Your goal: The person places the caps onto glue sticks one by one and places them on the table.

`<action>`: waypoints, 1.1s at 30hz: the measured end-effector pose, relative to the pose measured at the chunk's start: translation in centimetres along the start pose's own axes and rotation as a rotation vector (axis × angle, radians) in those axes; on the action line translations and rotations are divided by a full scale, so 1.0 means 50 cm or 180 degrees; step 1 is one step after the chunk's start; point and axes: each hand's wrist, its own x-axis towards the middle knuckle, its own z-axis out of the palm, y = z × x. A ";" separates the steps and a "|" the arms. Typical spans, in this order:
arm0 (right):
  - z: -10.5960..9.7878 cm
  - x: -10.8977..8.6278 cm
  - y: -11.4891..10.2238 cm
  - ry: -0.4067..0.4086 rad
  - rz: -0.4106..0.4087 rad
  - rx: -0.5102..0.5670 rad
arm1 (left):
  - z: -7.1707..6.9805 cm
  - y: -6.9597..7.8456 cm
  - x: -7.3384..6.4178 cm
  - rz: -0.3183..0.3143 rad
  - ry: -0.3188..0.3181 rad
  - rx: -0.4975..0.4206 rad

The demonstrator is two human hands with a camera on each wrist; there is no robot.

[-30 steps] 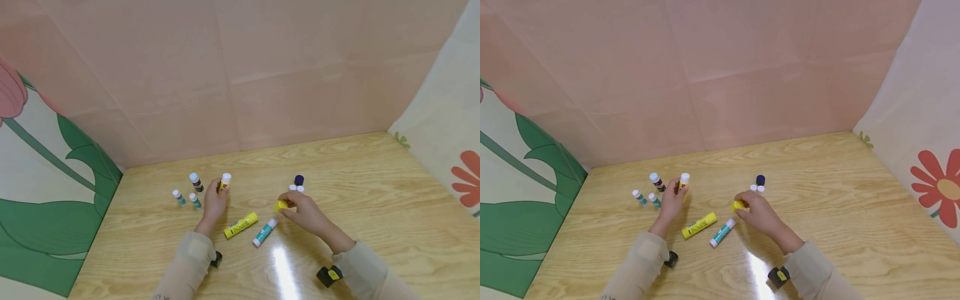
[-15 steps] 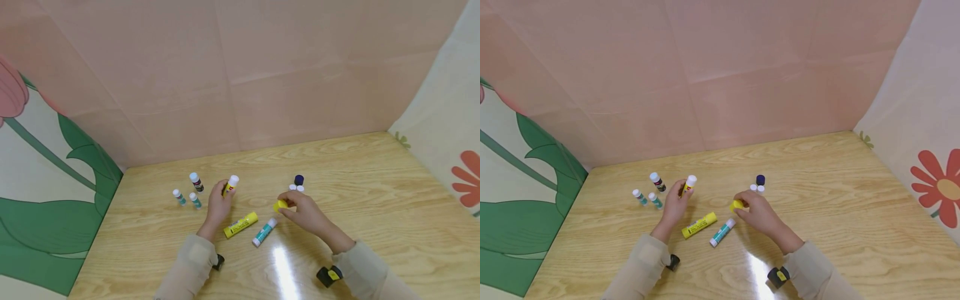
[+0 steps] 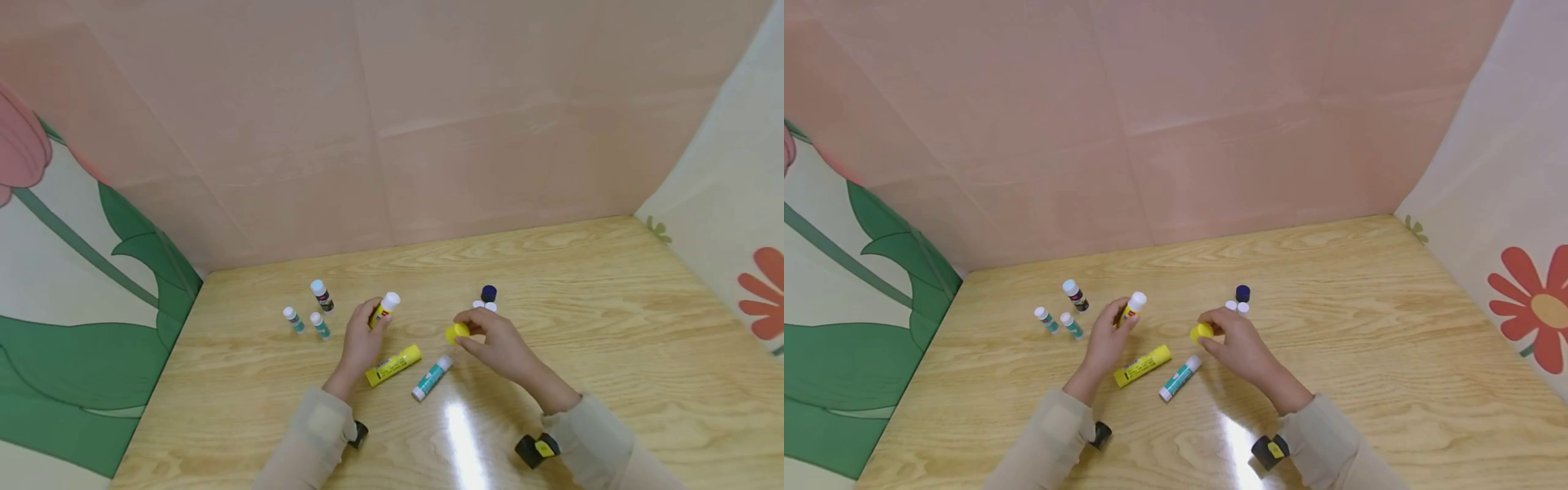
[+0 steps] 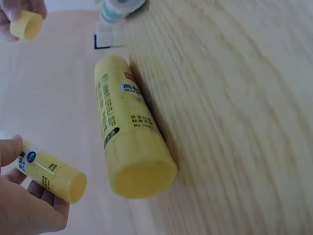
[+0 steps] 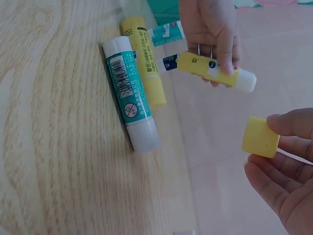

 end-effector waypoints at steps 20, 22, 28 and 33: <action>-0.002 -0.004 -0.016 0.0060 -0.0060 0.0063 | 0.000 0.008 -0.038 0.0101 -0.0281 0.0057; -0.001 -0.004 -0.019 0.0070 -0.0063 0.0084 | 0.000 0.008 -0.041 0.0126 -0.0303 0.0074; 0.000 -0.005 -0.023 0.0070 -0.0044 0.0180 | 0.001 0.007 -0.049 0.0225 -0.0329 0.0097; 0.000 -0.008 -0.025 0.0050 -0.0008 0.0211 | 0.003 0.007 -0.052 0.0290 -0.0334 0.0108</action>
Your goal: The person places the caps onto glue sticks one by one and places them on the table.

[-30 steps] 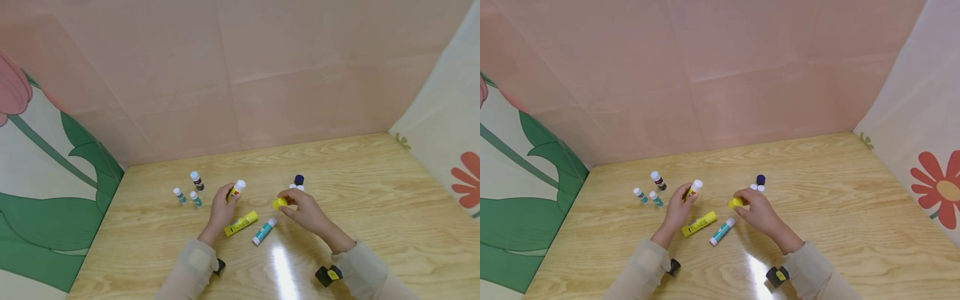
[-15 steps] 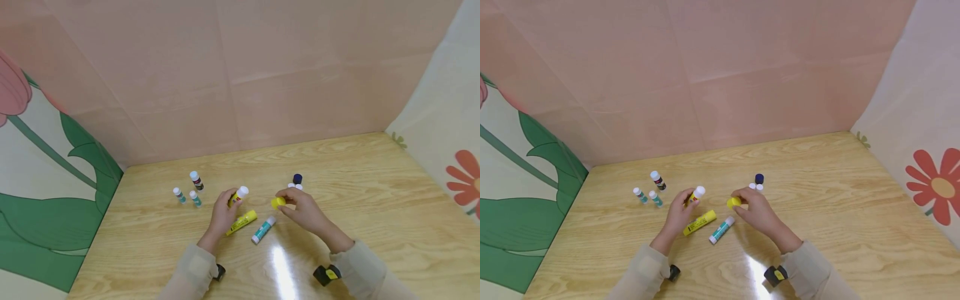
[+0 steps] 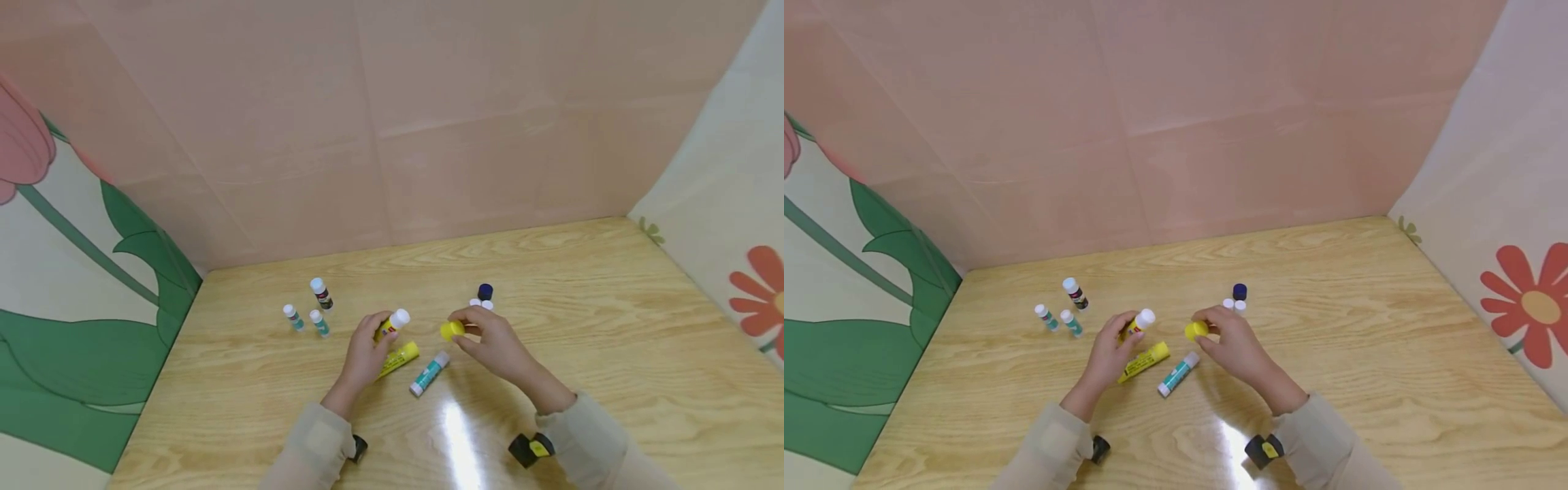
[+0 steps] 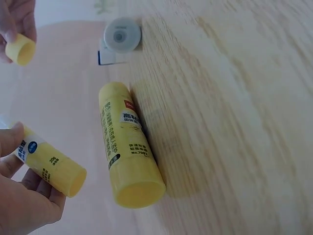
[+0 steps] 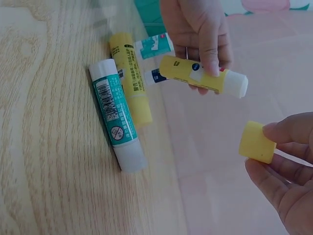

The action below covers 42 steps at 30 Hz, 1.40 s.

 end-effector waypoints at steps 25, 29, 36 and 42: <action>0.000 -0.002 -0.007 0.0014 0.0012 0.0145 | 0.009 0.014 -0.012 0.0158 -0.0230 0.0044; 0.000 -0.002 -0.010 0.0007 0.0036 0.0189 | 0.010 0.017 -0.012 0.0148 -0.0276 0.0074; 0.002 -0.002 -0.011 0.0010 0.0087 0.0231 | 0.009 0.024 -0.013 0.0136 -0.0343 0.0057; 0.002 -0.003 -0.014 0.0042 0.0101 0.0322 | 0.011 0.030 -0.016 0.0114 -0.0375 0.0052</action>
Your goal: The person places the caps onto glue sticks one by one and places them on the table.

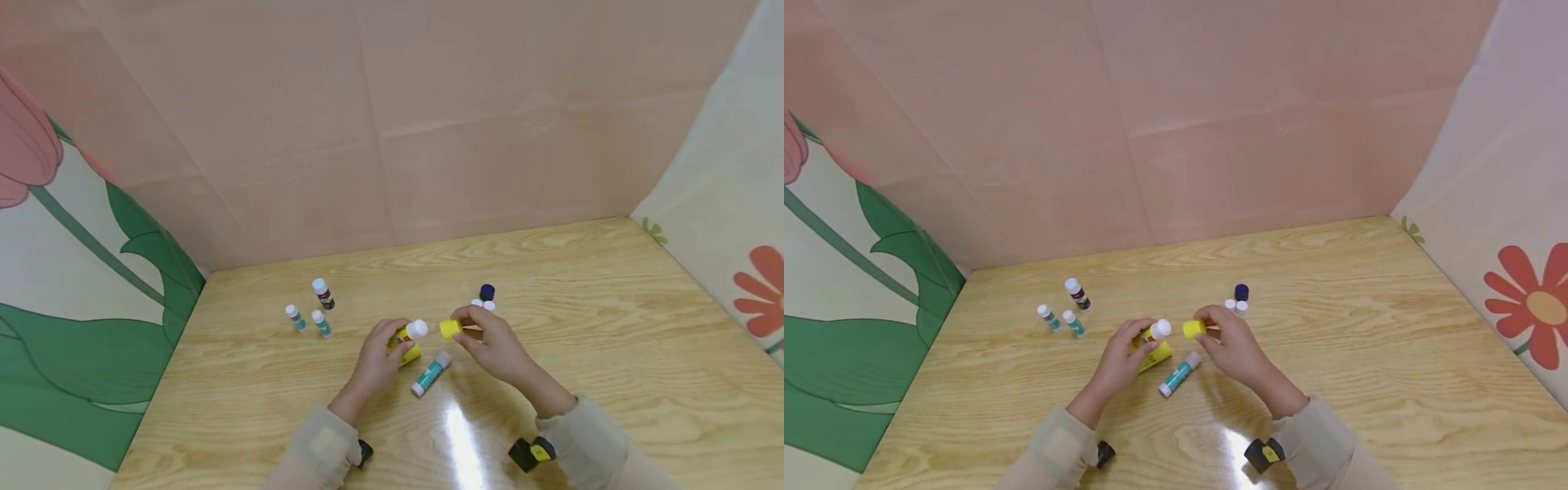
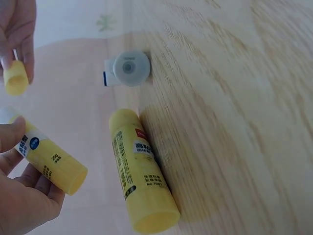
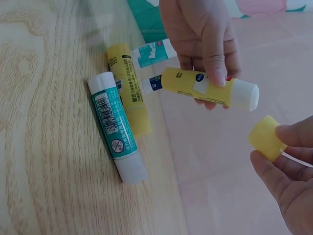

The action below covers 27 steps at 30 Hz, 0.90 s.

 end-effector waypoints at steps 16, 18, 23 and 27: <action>0.008 -0.005 0.000 0.0024 -0.0100 0.0212 | 0.018 0.008 -0.008 0.0242 0.0035 0.0018; 0.009 -0.005 0.002 0.0032 -0.0100 0.0216 | 0.019 0.007 -0.008 0.0289 0.0043 0.0001; 0.014 -0.006 0.003 0.0052 -0.0100 0.0262 | 0.022 0.004 -0.009 0.0302 0.0008 -0.0016; 0.015 -0.007 0.004 0.0037 -0.0089 0.0279 | 0.023 0.004 -0.009 0.0305 -0.0012 -0.0033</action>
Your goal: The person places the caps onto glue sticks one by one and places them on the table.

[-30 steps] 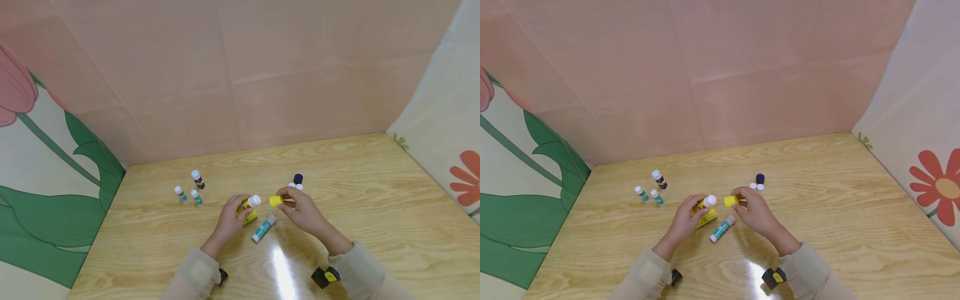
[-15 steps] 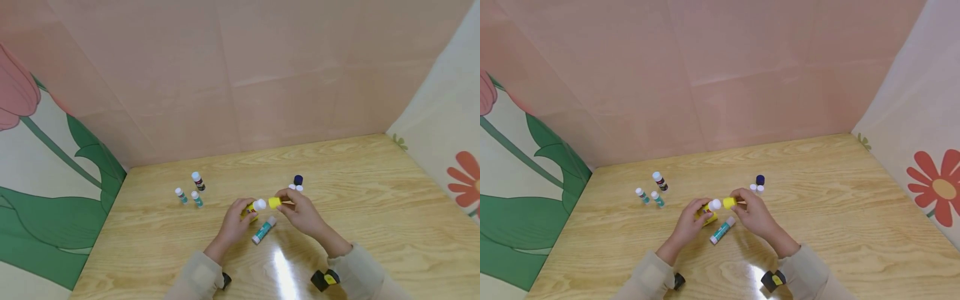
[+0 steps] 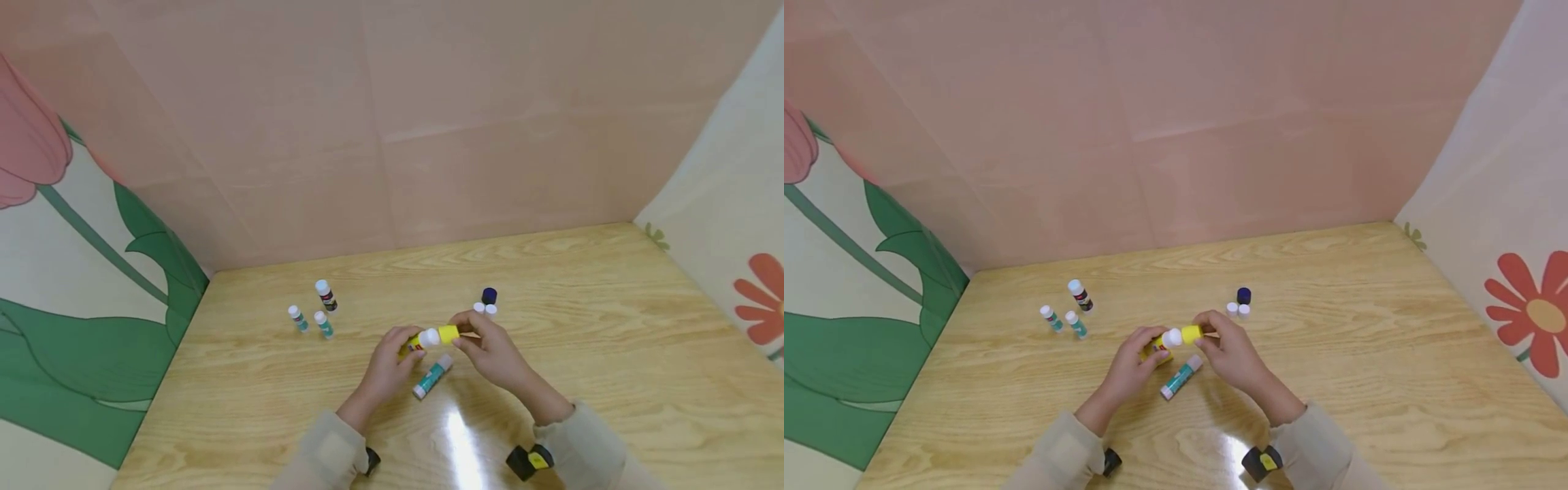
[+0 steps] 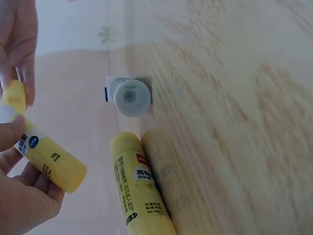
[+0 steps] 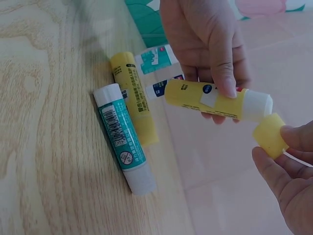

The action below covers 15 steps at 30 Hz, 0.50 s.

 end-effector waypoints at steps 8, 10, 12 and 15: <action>0.001 0.000 -0.001 -0.0017 0.0017 0.0033 | 0.004 0.003 0.000 0.0038 -0.0015 0.0028; 0.001 0.000 -0.001 -0.0022 0.0015 0.0036 | 0.004 0.003 -0.001 0.0041 -0.0023 0.0021; 0.001 -0.001 -0.001 -0.0023 0.0026 0.0045 | 0.005 0.004 -0.001 0.0023 -0.0036 0.0009; 0.002 -0.002 0.000 -0.0028 0.0036 0.0057 | 0.006 0.002 -0.001 0.0027 -0.0056 0.0000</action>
